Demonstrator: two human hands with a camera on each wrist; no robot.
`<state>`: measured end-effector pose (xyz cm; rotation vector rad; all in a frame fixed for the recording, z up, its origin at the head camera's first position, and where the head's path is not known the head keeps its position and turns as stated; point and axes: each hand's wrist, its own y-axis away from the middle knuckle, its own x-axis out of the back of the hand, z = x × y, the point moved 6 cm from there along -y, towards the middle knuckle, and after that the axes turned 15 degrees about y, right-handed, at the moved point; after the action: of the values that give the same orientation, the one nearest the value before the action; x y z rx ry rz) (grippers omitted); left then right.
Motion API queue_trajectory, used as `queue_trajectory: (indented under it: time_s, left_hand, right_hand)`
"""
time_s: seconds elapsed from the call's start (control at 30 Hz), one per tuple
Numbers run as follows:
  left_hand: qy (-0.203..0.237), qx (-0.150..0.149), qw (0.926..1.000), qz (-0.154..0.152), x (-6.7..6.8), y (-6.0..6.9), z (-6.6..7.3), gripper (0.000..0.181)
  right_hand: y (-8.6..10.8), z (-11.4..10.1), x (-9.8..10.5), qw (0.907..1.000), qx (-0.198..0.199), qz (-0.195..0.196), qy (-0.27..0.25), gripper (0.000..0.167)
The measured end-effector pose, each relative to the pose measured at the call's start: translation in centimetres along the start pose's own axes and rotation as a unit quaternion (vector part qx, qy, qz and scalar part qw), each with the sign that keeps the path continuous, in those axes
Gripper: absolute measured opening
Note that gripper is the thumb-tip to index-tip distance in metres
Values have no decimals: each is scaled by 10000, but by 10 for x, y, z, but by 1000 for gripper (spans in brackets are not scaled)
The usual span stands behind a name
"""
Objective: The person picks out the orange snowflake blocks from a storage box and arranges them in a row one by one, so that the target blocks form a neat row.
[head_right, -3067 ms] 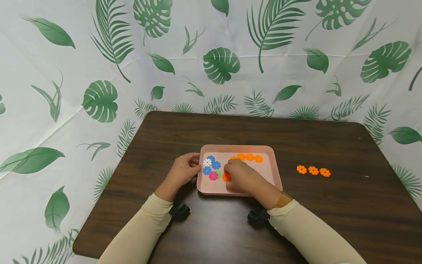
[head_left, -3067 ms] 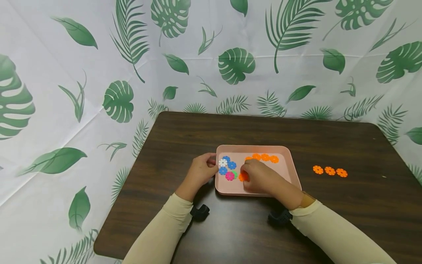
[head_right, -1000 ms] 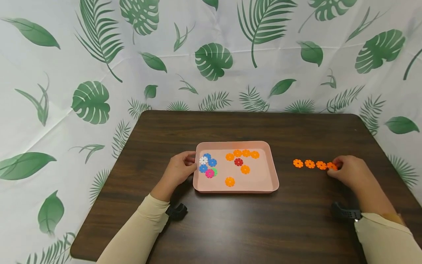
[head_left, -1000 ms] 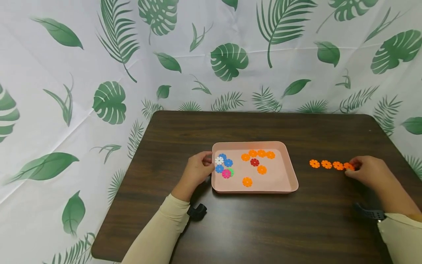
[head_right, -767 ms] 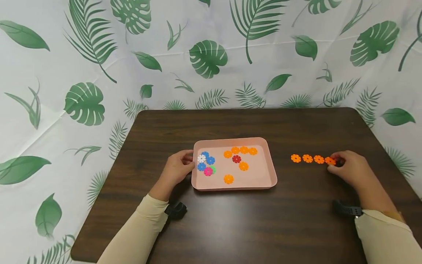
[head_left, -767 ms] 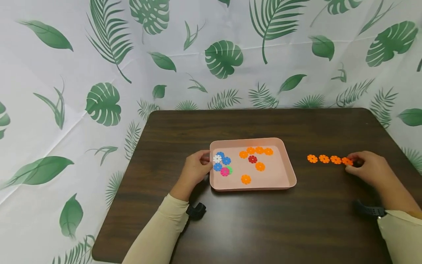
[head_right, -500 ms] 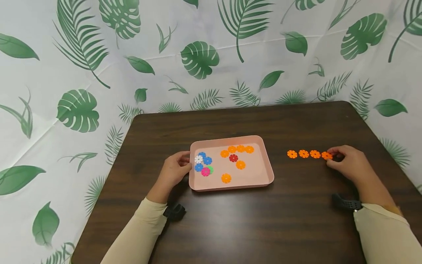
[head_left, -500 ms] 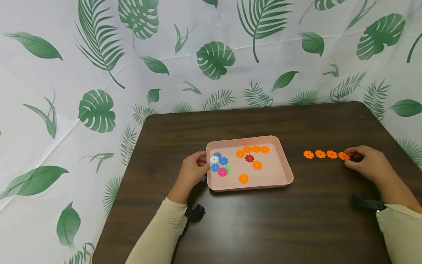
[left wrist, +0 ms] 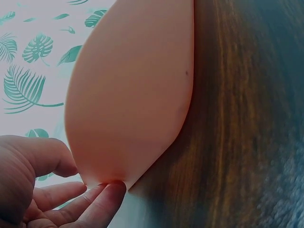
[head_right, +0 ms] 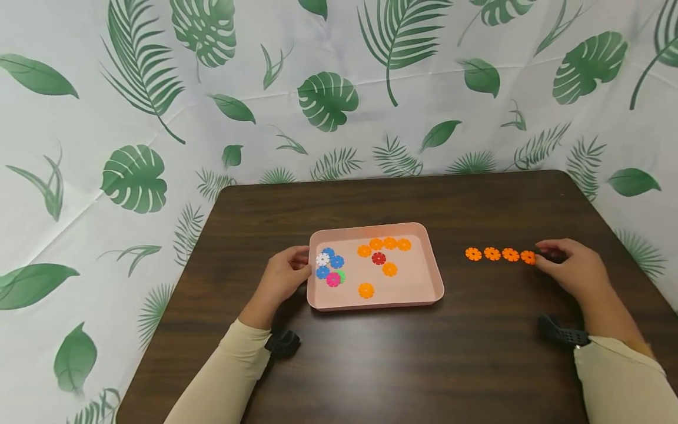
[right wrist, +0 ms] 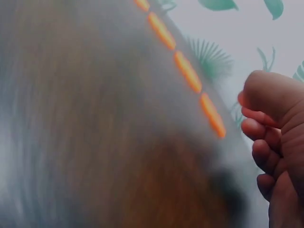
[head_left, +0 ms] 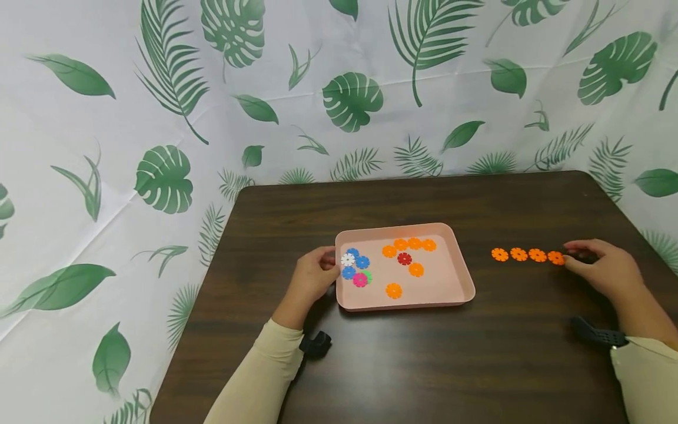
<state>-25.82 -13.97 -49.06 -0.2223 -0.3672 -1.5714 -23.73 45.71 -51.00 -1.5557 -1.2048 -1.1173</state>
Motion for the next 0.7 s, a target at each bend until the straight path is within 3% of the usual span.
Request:
queue_trajectory:
  time_s: [0.07, 0.17, 0.4, 0.53, 0.63, 0.7]
  left_hand:
    - [20, -13, 10000, 8, 0, 0, 0, 51]
    - [77, 9, 10000, 29, 0, 0, -1, 51]
    - [90, -26, 9999, 49, 0, -1, -2, 51]
    - [63, -69, 9999, 43, -1, -1, -3, 51]
    - [66, -63, 10000, 31, -1, -1, -4, 51]
    - [86, -54, 9999, 28, -1, -1, -4, 52]
  right_hand:
    - [0, -9, 6, 9999, -36, 97, -63, 45]
    - [-4, -36, 20, 9992, 296, 211, -182, 44]
    - [-13, -138, 45, 9835, 1613, 641, -511, 34]
    - [-12, -206, 40, 9635, 2508, 575, -740, 31]
    - [-6, -252, 24, 9493, 3060, -28, -721, 30]
    - [1, -280, 9, 9313, 3556, -368, -694, 29]
